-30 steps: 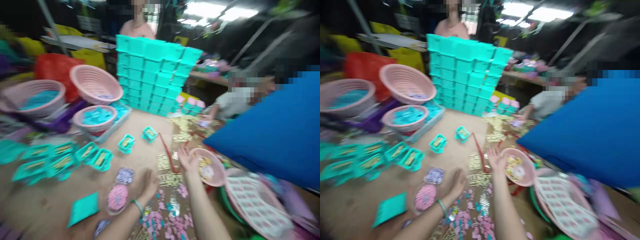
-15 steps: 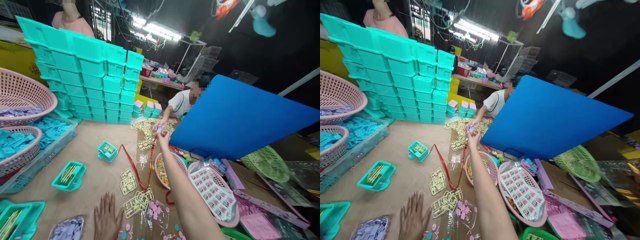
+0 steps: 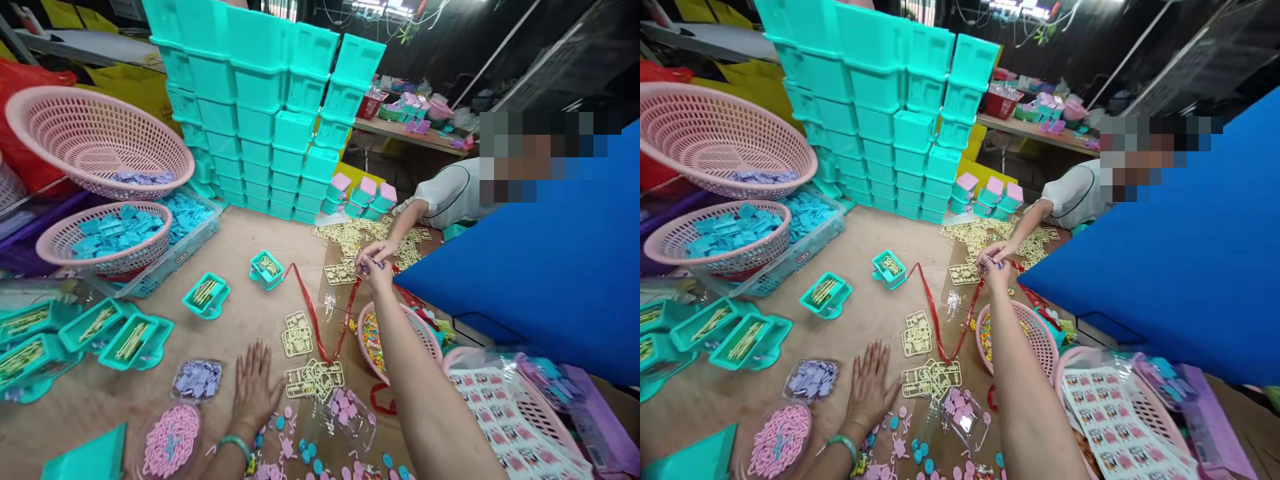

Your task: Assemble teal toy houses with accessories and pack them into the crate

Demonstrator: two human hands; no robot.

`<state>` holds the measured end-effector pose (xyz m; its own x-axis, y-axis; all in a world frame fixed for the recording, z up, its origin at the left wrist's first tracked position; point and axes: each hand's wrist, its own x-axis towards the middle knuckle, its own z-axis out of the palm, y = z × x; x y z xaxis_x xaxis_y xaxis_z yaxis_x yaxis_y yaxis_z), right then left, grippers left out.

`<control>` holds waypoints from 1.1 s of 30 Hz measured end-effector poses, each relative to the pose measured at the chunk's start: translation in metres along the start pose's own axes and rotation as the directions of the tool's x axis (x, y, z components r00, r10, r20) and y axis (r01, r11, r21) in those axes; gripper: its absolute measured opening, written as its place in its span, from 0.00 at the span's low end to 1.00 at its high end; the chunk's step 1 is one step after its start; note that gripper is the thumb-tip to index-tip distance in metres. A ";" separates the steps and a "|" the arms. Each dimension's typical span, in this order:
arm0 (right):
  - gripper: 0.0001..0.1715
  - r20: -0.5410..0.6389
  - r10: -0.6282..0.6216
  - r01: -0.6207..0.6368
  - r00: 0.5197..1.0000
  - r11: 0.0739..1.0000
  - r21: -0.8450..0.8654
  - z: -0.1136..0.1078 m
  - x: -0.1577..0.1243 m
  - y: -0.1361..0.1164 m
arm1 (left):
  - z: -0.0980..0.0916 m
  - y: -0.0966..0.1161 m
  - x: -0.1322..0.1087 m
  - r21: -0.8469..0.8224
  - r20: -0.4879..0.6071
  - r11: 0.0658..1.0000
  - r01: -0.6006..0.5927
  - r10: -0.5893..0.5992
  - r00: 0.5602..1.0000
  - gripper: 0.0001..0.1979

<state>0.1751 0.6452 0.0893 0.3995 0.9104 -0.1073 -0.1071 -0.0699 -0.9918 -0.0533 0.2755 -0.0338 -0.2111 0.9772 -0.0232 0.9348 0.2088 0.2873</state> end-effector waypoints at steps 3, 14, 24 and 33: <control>0.20 0.052 0.088 -0.090 0.995 0.995 0.045 -0.008 0.000 -0.005 | 0.000 0.000 -0.001 -0.027 -0.013 1.000 -0.003 0.002 1.000 0.38; 0.11 0.042 0.265 -0.263 0.963 0.902 0.343 -0.017 -0.013 -0.054 | -0.008 0.005 -0.006 -0.146 0.096 0.989 -0.001 0.015 0.995 0.47; 0.09 0.420 0.550 -0.692 0.722 0.584 0.425 -0.019 -0.220 0.030 | -0.042 0.009 0.002 -0.369 0.246 0.919 0.140 -0.049 0.968 0.40; 0.16 0.632 0.582 -0.856 0.513 0.400 0.327 -0.017 -0.333 0.045 | -0.113 -0.005 0.121 -0.225 0.024 0.972 0.071 -0.067 0.997 0.29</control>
<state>0.0528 0.3317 0.0795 -0.4325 0.6835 -0.5880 -0.6825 -0.6744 -0.2818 -0.1156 0.3884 0.0705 -0.2666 0.9616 -0.0657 0.8291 0.2636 0.4930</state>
